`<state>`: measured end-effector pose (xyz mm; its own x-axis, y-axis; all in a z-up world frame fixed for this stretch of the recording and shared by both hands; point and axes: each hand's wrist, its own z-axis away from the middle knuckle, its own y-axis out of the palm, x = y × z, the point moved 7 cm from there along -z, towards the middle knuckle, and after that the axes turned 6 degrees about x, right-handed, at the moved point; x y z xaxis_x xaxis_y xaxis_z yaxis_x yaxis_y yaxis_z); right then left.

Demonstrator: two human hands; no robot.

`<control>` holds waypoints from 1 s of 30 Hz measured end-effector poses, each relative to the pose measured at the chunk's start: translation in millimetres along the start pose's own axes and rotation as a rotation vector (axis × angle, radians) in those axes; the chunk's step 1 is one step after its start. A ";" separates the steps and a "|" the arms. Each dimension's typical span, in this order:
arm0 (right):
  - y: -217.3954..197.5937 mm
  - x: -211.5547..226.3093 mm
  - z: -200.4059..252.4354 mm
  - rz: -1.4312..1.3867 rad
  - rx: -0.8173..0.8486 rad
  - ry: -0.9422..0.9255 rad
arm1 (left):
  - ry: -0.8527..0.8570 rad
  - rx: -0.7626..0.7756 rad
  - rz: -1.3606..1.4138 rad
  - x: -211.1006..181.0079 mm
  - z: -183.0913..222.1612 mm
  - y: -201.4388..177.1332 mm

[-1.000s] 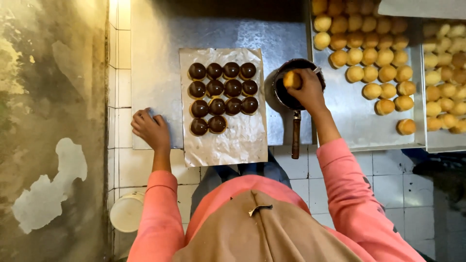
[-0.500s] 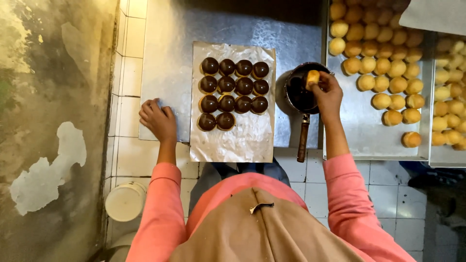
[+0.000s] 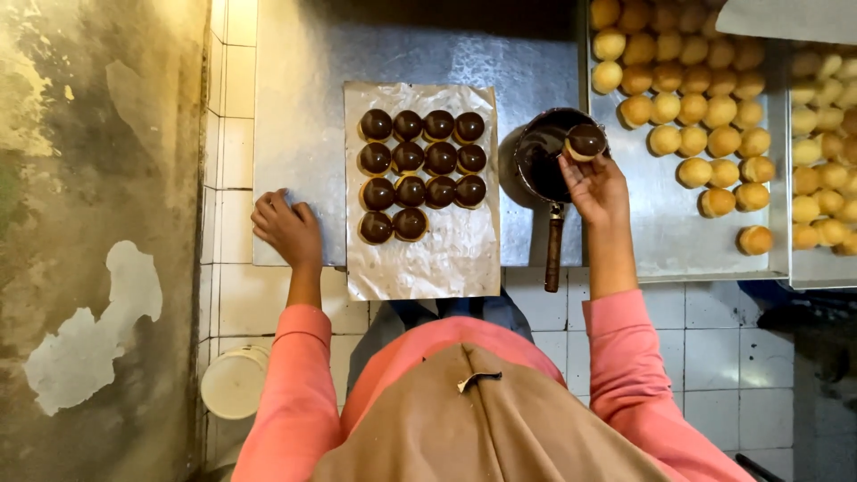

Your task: Dipping baked bread rolls into a pot of melted chocolate and placing them onto a tray.

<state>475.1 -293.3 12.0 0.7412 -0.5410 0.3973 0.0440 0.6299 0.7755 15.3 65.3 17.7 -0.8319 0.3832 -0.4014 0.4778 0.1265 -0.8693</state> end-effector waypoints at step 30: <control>-10.8 -220.1 104.2 0.937 -0.025 0.026 | -0.006 0.015 0.012 13.2 1.3 14.6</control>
<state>241.8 -239.1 -32.7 0.4965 0.2051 0.8435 -0.5644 0.8146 0.1341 11.0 71.1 -0.7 -0.8280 0.3786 -0.4136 0.4836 0.1087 -0.8685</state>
